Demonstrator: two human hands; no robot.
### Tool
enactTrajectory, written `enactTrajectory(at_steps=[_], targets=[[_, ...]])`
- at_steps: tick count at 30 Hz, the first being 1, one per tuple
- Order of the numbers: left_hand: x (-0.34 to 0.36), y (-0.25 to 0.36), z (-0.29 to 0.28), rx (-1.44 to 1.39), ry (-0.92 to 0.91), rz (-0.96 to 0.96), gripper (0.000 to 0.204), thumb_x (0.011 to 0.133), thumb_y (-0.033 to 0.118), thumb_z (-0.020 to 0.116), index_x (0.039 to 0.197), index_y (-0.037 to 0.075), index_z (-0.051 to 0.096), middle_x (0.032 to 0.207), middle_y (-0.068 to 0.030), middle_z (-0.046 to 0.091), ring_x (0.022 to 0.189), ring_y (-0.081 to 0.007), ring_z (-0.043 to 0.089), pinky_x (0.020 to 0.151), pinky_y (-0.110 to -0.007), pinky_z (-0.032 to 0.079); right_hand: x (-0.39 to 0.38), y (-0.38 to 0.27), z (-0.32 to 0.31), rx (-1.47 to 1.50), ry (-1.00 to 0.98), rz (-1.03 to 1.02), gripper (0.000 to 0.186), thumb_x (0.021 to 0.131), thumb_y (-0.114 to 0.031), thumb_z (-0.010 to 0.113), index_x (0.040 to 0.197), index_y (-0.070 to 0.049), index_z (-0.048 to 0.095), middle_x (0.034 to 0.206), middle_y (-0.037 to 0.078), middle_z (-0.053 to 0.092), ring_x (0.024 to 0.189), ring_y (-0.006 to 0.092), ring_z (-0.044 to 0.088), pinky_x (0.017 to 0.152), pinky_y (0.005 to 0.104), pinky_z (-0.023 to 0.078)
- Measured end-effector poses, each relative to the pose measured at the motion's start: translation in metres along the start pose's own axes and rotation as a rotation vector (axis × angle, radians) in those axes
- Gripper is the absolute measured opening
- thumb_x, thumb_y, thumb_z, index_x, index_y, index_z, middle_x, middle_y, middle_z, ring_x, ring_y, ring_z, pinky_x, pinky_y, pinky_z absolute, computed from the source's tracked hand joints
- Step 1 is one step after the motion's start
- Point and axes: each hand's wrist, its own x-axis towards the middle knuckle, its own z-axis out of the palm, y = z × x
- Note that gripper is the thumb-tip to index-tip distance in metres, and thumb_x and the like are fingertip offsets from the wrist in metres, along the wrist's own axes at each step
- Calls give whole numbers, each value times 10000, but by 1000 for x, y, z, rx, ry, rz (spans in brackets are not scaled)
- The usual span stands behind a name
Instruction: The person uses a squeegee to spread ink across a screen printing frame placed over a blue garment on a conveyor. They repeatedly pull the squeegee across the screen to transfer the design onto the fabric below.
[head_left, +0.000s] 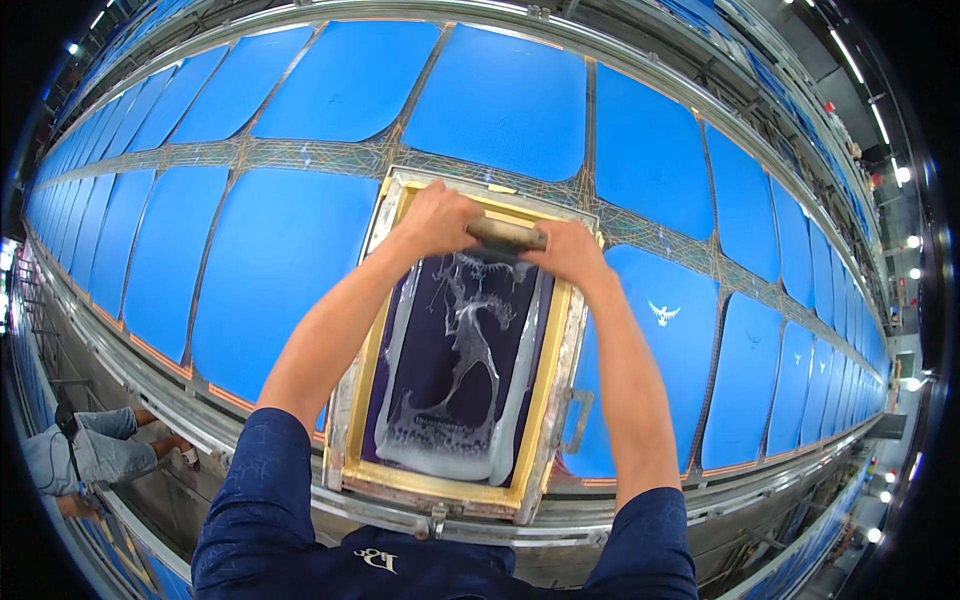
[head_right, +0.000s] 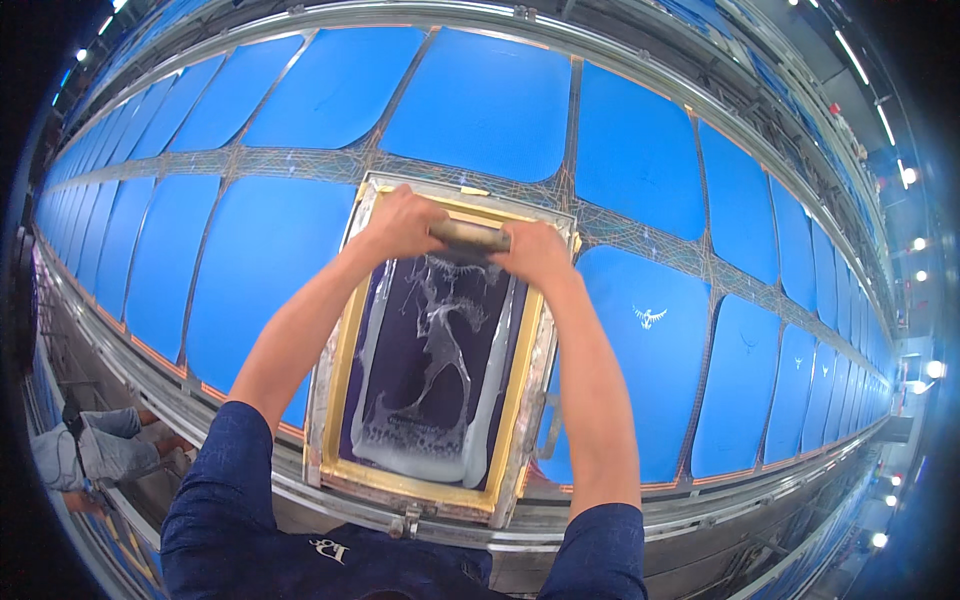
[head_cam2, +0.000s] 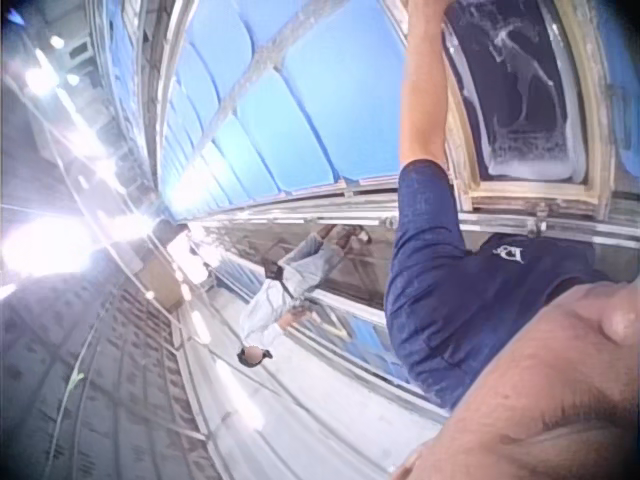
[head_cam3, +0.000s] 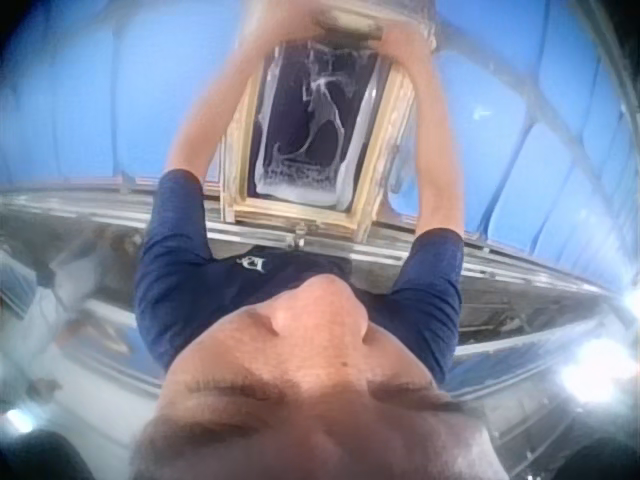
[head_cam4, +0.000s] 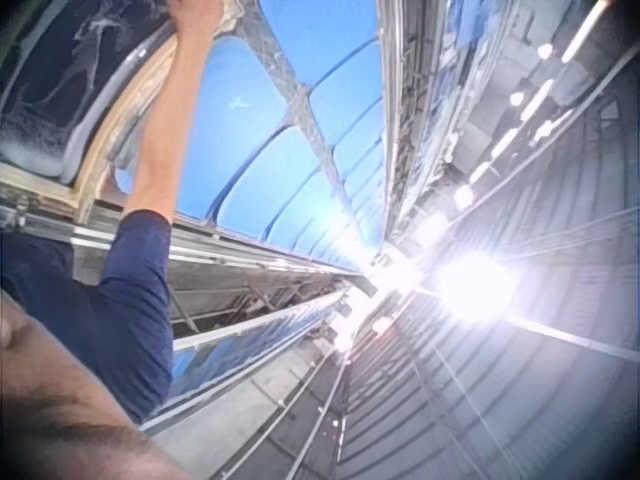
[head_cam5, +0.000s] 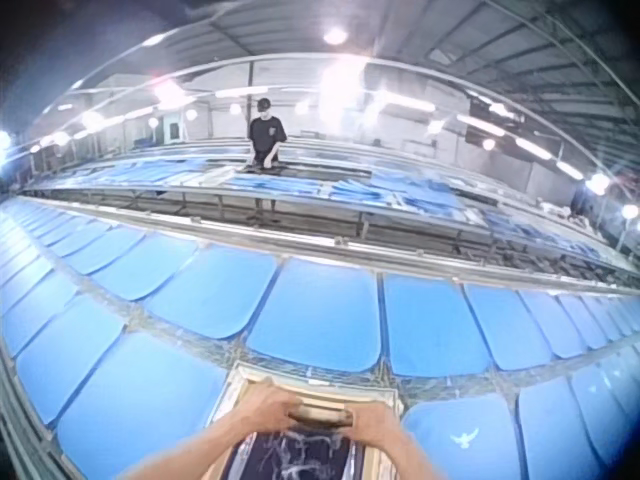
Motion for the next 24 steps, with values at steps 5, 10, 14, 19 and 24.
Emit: enactTrajectory(at_steps=[5,10,14,19,24], targets=[[43,-31,10,-22,104,10,288,646,348,864,830,163,744,752,-98,710,806,-348,681,782,-475,515,46,24,-7,108,-43,39,460,764,-377,834,1070,-49,735,970,210,732,936,388,700,842,465,551],[16,-7,2,-70,41,-58,311,628,288,879,889,146,785,791,-98,725,808,-342,682,828,-457,519,18,4,5,55,10,64,402,773,-351,827,1061,-83,744,971,196,739,953,383,699,854,474,558],[-53,27,7,-116,78,-10,225,629,246,871,792,135,762,737,-77,708,737,-320,676,759,-457,515,-47,-32,23,119,-27,70,327,765,-317,822,990,-96,737,899,170,732,908,374,697,815,482,552],[-199,100,20,-199,106,31,140,646,206,804,694,143,688,705,-59,679,698,-304,662,718,-441,475,-187,-103,65,122,-91,67,260,738,-262,812,923,-108,712,846,135,717,884,357,691,810,476,540],[-332,170,13,-110,38,2,250,571,119,787,810,154,724,820,2,697,743,-202,639,752,-380,413,-311,-156,112,134,-9,-73,323,760,-302,820,1003,-115,719,913,113,727,902,335,676,859,457,504]])
